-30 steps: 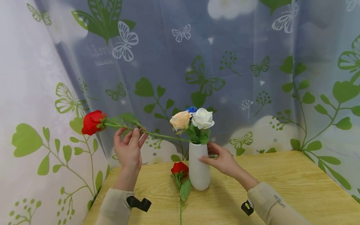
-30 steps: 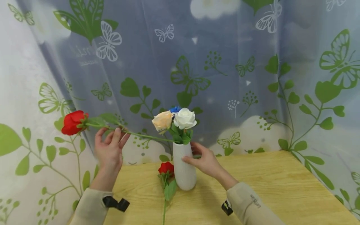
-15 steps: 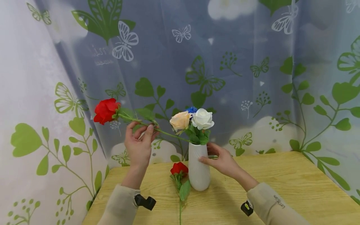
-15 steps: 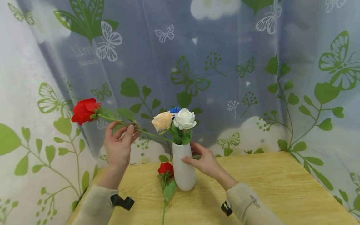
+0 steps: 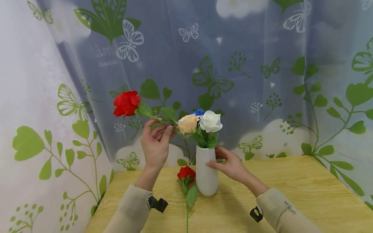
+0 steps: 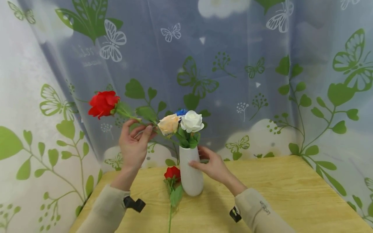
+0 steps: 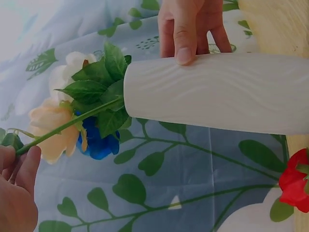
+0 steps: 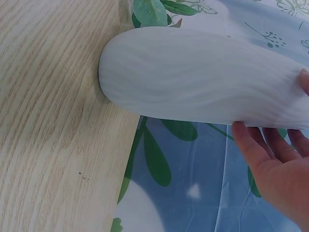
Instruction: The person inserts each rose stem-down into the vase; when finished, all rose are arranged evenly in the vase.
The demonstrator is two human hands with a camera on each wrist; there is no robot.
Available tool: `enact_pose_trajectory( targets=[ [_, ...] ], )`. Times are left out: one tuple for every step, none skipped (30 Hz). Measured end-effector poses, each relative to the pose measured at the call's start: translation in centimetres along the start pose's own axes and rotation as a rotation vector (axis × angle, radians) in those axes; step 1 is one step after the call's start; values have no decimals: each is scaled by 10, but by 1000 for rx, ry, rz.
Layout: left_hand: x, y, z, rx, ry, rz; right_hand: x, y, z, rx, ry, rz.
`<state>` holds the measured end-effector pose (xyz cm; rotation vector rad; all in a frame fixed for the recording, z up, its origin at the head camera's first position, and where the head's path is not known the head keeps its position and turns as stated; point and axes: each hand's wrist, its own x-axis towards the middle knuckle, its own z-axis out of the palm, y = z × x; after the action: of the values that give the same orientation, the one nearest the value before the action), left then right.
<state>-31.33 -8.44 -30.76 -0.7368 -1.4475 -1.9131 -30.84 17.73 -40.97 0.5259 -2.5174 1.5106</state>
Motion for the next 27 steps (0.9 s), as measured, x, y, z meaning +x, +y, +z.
enact_pose_trajectory(
  targets=[
    [0,0,1,9,-9,4,0,0,0,1,0,0],
    [0,0,3,15,-17,4,0,-1,0,2,-1,1],
    [0,0,4,23,-25,1,0,-1,0,3,-2,1],
    [0,0,5,33,-35,-2,0,-1,0,5,-3,1],
    [0,-1,6,44,-42,-7,0,-1,0,6,-4,1],
    [0,-1,7,56,-49,-9,0,0,0,7,-5,-1],
    [-1,-2,8,67,-56,-14,0,0,0,8,-6,-3],
    [-1,-3,8,72,-62,-17,0,0,-1,9,-7,-4],
    [-1,-3,9,79,-65,-20,0,0,-1,9,-7,-8],
    [-1,-4,10,85,-68,-23,0,1,-1,7,-8,-10],
    [-1,-4,10,89,-71,-25,0,1,0,6,-9,-13],
    [-1,-5,10,96,-74,-27,0,1,0,5,-10,-15],
    [-1,-5,12,104,-79,-31,0,1,-1,4,-10,-16],
    [-1,-6,13,112,-84,-36,0,1,-1,4,-8,-16],
    [-2,-6,14,122,-89,-43,1,1,-1,1,-7,-14],
    [-2,-7,15,136,-94,-48,1,1,-2,1,-6,-12],
    [-2,-8,16,155,-99,-53,1,1,-2,-1,-4,-8],
    [-3,-9,17,173,-103,-59,1,1,-2,-3,-2,-5],
    [-4,-10,18,191,-108,-66,1,1,-2,-5,-2,-3],
    [-5,-11,19,210,-114,-69,1,1,-2,-6,0,-1],
    [-5,-12,20,227,-120,-75,1,1,-1,-6,1,0],
    [-6,-14,22,247,-125,-79,1,1,-1,-4,1,-1],
    [-7,-15,23,264,-131,-85,1,1,-1,-3,2,-1],
    [-8,-16,24,273,-139,-90,1,0,-1,-2,3,-3],
    [-10,-18,25,282,-150,-96,1,0,-1,-2,3,-4],
    [-11,-19,26,286,-160,-100,1,0,-1,-1,4,-4],
    [-12,-21,27,289,-169,-104,1,0,-1,-2,5,-5]
  ],
)
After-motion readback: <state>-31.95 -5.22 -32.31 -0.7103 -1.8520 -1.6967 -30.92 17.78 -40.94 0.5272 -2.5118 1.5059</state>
